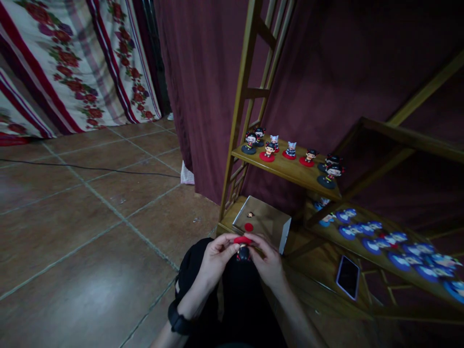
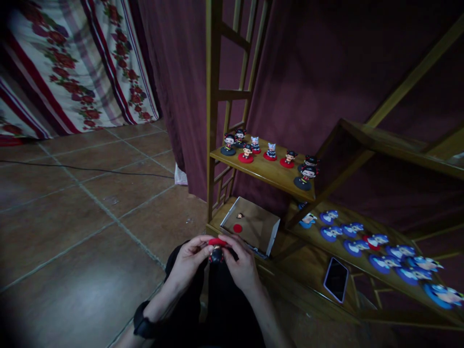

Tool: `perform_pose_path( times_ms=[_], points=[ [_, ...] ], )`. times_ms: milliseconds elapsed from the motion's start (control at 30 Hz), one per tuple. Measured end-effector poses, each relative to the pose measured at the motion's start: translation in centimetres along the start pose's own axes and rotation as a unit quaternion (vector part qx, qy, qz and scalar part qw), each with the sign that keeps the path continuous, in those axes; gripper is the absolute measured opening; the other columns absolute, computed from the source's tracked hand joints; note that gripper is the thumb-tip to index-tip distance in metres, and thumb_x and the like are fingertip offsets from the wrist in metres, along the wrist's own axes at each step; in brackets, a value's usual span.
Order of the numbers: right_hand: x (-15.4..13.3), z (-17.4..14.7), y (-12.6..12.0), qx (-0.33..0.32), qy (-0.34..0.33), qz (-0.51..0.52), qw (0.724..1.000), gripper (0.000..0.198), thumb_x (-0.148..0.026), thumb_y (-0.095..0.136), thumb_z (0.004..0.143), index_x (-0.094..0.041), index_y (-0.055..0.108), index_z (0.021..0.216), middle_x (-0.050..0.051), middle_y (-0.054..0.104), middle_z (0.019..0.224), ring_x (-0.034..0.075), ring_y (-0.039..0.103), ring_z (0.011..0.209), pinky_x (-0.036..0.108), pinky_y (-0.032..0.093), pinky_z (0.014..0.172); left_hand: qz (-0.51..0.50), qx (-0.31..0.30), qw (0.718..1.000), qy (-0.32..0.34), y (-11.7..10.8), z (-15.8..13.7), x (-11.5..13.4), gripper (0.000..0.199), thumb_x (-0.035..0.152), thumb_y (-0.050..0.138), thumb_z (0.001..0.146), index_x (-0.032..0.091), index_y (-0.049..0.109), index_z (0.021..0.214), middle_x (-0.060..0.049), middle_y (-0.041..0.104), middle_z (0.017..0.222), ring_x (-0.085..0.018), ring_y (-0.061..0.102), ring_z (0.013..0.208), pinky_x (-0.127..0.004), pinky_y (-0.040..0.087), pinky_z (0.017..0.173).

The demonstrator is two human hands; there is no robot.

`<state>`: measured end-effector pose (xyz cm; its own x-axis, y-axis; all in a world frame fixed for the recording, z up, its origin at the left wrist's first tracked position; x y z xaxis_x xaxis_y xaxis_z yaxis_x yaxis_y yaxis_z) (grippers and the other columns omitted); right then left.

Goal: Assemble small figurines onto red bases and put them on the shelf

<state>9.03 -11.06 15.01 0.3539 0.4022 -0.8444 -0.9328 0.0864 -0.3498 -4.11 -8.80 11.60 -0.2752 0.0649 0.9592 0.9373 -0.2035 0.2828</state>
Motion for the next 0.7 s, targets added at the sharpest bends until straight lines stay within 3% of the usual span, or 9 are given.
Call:
perform_pose_path(
  times_ms=[200, 333, 467, 567, 700],
  points=[
    [-1.8, -0.3, -0.7, 0.019, -0.031, 0.020, 0.999, 0.026, -0.018, 0.054, 0.078, -0.026, 0.061, 0.101, 0.004, 0.063, 0.098, 0.017, 0.058, 0.093, 0.032, 0.048, 0.083, 0.036, -0.014, 0.999, 0.016, 0.2, -0.5, 1.8, 0.017, 0.026, 0.063, 0.070, 0.014, 0.065, 0.083, -0.003, 0.065, 0.077, -0.013, 0.057, 0.070, -0.024, 0.045, 0.067],
    [0.3, -0.3, -0.1, 0.039, 0.071, 0.136, 0.987, 0.027, -0.024, 0.057, 0.076, -0.023, 0.059, 0.102, 0.004, 0.063, 0.097, 0.017, 0.059, 0.089, 0.031, 0.049, 0.079, 0.049, -0.020, 0.998, 0.024, 0.8, -0.2, 2.1, 0.017, 0.026, 0.061, 0.072, 0.014, 0.064, 0.085, -0.003, 0.064, 0.076, -0.013, 0.056, 0.071, -0.023, 0.044, 0.067],
    [3.2, -0.4, 1.3, 0.054, 0.183, 0.253, 0.949, 0.036, -0.029, 0.065, 0.069, -0.023, 0.055, 0.103, 0.003, 0.062, 0.099, 0.017, 0.059, 0.088, 0.031, 0.050, 0.075, 0.029, -0.017, 0.999, 0.008, 1.4, 1.0, 0.4, 0.021, 0.029, 0.058, 0.075, 0.013, 0.062, 0.087, -0.002, 0.062, 0.072, -0.011, 0.055, 0.065, -0.024, 0.043, 0.065],
    [4.6, -0.7, 1.8, 0.073, 0.223, 0.308, 0.922, 0.042, -0.032, 0.065, 0.068, -0.025, 0.051, 0.107, 0.003, 0.061, 0.100, 0.017, 0.059, 0.086, 0.030, 0.051, 0.069, 0.036, -0.023, 0.999, -0.016, 1.7, 1.8, -1.3, 0.029, 0.032, 0.058, 0.074, 0.012, 0.060, 0.095, -0.003, 0.062, 0.074, -0.012, 0.056, 0.064, -0.025, 0.044, 0.063],
    [5.2, -1.2, 2.0, 0.065, 0.255, 0.340, 0.903, 0.029, -0.034, 0.064, 0.070, -0.023, 0.055, 0.095, 0.003, 0.062, 0.098, 0.015, 0.059, 0.083, 0.029, 0.051, 0.069, 0.109, -0.010, 0.994, 0.000, 1.3, 2.2, -1.7, 0.033, 0.032, 0.059, 0.072, 0.013, 0.060, 0.099, -0.004, 0.063, 0.077, -0.014, 0.057, 0.068, -0.025, 0.044, 0.065]
  ],
)
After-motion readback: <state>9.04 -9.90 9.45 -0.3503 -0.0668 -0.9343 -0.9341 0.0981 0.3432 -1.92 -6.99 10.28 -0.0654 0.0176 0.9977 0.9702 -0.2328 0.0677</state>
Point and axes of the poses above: each hand's wrist, its own z-axis towards the middle knuckle, its own y-axis out of the palm, x = y × z, the point moved 8 cm from there along z, towards the middle knuckle
